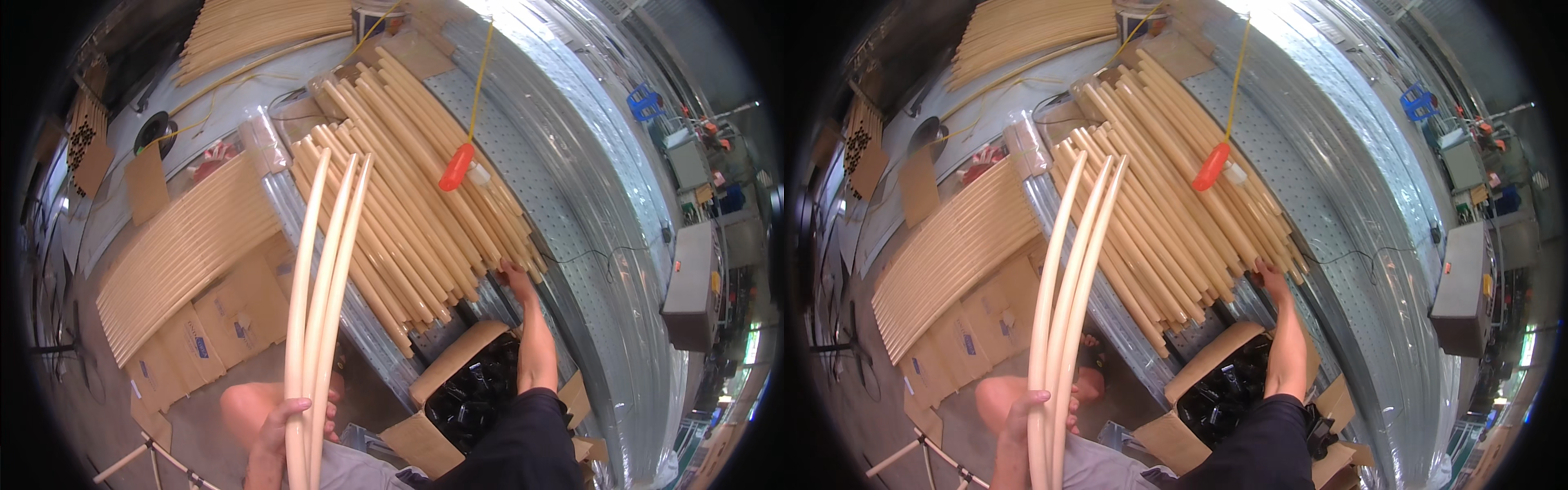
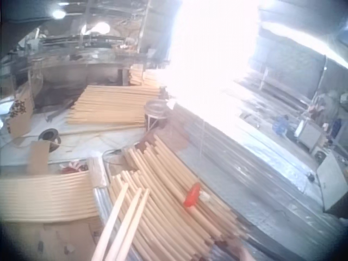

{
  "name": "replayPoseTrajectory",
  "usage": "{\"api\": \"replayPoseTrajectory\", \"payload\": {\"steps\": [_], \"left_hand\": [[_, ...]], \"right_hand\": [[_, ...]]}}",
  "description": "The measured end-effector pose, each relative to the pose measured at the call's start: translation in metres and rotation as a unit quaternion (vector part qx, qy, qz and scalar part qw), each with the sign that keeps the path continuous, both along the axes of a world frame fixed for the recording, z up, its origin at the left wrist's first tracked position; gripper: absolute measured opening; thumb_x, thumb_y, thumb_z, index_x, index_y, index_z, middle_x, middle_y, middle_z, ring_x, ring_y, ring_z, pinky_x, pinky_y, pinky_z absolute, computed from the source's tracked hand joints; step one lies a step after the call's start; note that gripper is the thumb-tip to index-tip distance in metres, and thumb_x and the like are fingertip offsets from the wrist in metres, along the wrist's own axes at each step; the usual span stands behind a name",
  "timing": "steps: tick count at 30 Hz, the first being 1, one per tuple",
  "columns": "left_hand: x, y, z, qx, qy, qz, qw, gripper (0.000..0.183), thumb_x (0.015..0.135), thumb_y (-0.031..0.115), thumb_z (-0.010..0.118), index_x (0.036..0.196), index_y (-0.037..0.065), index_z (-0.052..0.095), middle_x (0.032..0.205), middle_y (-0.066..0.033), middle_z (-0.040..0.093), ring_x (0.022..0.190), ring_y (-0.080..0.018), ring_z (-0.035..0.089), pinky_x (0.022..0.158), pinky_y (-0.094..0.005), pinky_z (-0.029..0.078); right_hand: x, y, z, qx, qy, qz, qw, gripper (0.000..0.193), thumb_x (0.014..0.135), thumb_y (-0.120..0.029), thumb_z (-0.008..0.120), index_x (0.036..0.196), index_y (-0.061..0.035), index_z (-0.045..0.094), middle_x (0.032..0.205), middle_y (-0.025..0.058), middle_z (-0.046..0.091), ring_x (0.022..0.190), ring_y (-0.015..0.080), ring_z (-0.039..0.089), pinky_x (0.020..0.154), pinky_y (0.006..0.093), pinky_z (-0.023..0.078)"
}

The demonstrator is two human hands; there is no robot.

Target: The person assembles a frame by using a drill to secure joints on a structure made of poles and connectors, then gathers more poles from a storage area and fits them into the frame.

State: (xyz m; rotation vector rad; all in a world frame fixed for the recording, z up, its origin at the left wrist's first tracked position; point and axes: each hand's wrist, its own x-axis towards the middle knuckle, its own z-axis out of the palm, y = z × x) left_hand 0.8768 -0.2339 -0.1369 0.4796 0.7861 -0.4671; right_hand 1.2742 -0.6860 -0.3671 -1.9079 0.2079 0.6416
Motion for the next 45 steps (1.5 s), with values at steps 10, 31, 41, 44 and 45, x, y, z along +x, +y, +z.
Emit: {"api": "replayPoseTrajectory", "payload": {"steps": [10, 31, 41, 44, 45], "left_hand": [[-0.003, -0.012, 0.000, 0.024, -0.022, 0.022, 0.999, 0.056, 0.079, 0.028, 0.064, 0.122, -0.006, 0.050, 0.097, -0.0174, 0.059, 0.077, -0.0266, 0.063, 0.073, -0.0472, 0.058], [0.045, -0.018, 0.039, 0.190, -0.050, -0.099, 0.975, 0.040, 0.074, 0.006, 0.066, 0.106, -0.013, 0.053, 0.089, -0.0230, 0.062, 0.085, -0.0358, 0.067, 0.073, -0.0524, 0.061], [0.037, 0.052, 0.064, 0.154, 0.041, -0.162, 0.974, 0.043, 0.075, 0.015, 0.064, 0.109, -0.009, 0.053, 0.087, -0.0205, 0.064, 0.075, -0.0310, 0.066, 0.075, -0.0413, 0.056], [0.029, 0.063, 0.064, 0.114, 0.025, -0.149, 0.982, 0.046, 0.078, 0.018, 0.065, 0.115, -0.008, 0.055, 0.094, -0.0181, 0.066, 0.077, -0.0267, 0.067, 0.073, -0.0385, 0.057], [0.022, 0.066, 0.061, 0.102, 0.012, -0.144, 0.984, 0.049, 0.079, 0.020, 0.066, 0.117, -0.008, 0.056, 0.097, -0.0169, 0.067, 0.078, -0.0245, 0.067, 0.072, -0.0371, 0.057]], "right_hand": [[-0.220, 0.131, 0.133, 0.260, 0.259, 0.075, 0.927, 0.031, 0.093, -0.035, 0.063, 0.085, -0.0054, 0.065, 0.069, 0.0013, 0.059, 0.057, 0.0081, 0.052, 0.048, 0.0232, 0.040], [-0.353, 0.216, 0.304, 0.211, 0.202, 0.608, 0.738, 0.069, 0.094, -0.061, 0.049, 0.070, 0.0029, 0.060, 0.058, 0.0056, 0.057, 0.054, 0.0143, 0.055, 0.051, 0.0316, 0.045], [0.031, 0.226, 0.005, 0.024, -0.003, -0.132, 0.991, 0.054, 0.079, -0.047, 0.075, 0.088, 0.0045, 0.066, 0.075, 0.0127, 0.067, 0.060, 0.0179, 0.064, 0.055, 0.0333, 0.051], [0.085, 0.261, -0.020, -0.110, -0.186, -0.271, 0.938, 0.065, 0.073, -0.053, 0.076, 0.094, 0.0073, 0.065, 0.086, 0.0193, 0.069, 0.072, 0.0230, 0.068, 0.068, 0.0382, 0.053], [0.098, 0.272, -0.019, -0.091, -0.147, -0.253, 0.952, 0.067, 0.073, -0.054, 0.076, 0.097, 0.0073, 0.064, 0.091, 0.0217, 0.068, 0.079, 0.0258, 0.068, 0.072, 0.0390, 0.052]]}}
